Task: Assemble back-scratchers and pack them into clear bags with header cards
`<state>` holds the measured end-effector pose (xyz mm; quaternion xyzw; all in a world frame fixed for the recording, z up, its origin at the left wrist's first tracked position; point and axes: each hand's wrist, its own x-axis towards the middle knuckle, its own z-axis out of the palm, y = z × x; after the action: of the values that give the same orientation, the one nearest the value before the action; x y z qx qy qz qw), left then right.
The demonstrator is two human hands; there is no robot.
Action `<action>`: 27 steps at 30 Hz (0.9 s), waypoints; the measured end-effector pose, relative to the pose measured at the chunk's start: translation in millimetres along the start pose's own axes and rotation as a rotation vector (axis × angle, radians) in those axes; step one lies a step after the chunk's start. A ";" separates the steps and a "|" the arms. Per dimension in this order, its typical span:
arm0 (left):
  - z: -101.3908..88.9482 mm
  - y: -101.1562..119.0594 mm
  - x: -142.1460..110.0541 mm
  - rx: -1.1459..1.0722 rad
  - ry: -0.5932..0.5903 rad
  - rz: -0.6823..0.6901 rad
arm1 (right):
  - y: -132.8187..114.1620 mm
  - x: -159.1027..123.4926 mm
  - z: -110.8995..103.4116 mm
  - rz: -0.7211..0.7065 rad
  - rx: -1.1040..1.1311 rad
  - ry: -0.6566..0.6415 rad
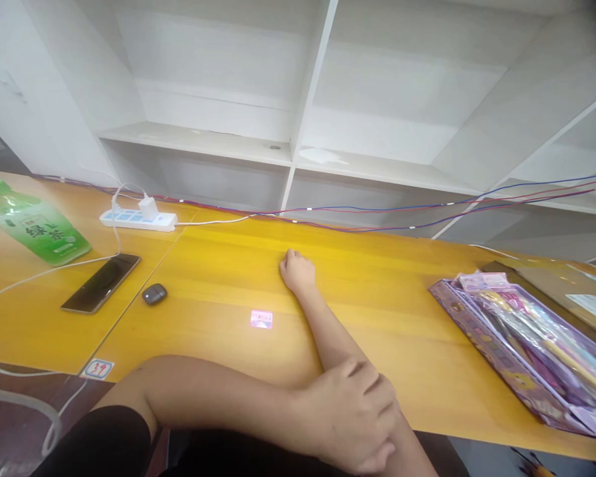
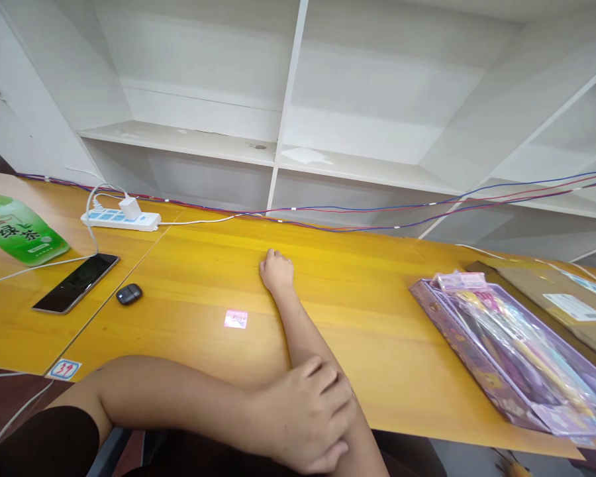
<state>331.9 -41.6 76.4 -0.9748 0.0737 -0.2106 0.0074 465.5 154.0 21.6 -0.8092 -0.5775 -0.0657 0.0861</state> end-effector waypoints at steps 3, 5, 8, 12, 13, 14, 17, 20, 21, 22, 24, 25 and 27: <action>1.0 -1.3 2.2 -0.002 -0.010 -0.008 | -0.5 -1.0 -1.1 -0.005 -0.008 0.000; 5.7 -15.5 8.4 0.008 -0.067 -0.116 | -0.7 -2.5 -2.2 -0.008 -0.012 -0.006; 11.8 -51.0 18.0 0.041 -0.169 -0.353 | -2.3 -4.4 -4.2 -0.013 -0.016 -0.010; 14.1 -95.9 19.7 0.129 -0.169 -0.563 | -6.8 -4.2 -5.1 0.022 -0.037 -0.016; 14.5 -101.9 18.5 0.135 -0.159 -0.566 | -7.5 -4.0 -4.8 0.037 -0.042 -0.021; 15.2 -105.1 17.1 0.135 -0.150 -0.552 | -7.7 -3.9 -4.2 0.046 -0.045 -0.022; 18.7 -100.2 14.5 0.115 -0.130 -0.450 | -4.7 -4.9 -2.0 0.006 -0.029 0.003; 22.2 -87.8 15.0 0.089 -0.112 -0.299 | 0.5 -6.9 -0.4 -0.029 -0.003 0.024; 22.8 -85.4 15.5 0.075 -0.110 -0.245 | 1.7 -7.4 -0.3 -0.029 0.003 0.023; 23.2 -84.7 15.9 0.060 -0.111 -0.201 | 2.4 -7.5 -0.2 -0.026 0.007 0.019; 23.1 -88.7 15.9 0.046 -0.111 -0.185 | 1.9 -6.8 -0.4 -0.027 0.010 0.012; 22.5 -92.9 15.6 0.053 -0.110 -0.217 | 0.7 -6.0 -0.6 -0.024 0.008 0.007; 20.8 -103.6 14.6 0.089 -0.109 -0.348 | -3.0 -3.8 -0.8 0.007 -0.004 -0.005</action>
<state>368.2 58.4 68.1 -0.9814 -0.1059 -0.1589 0.0180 461.5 151.3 21.8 -0.8114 -0.5749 -0.0644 0.0832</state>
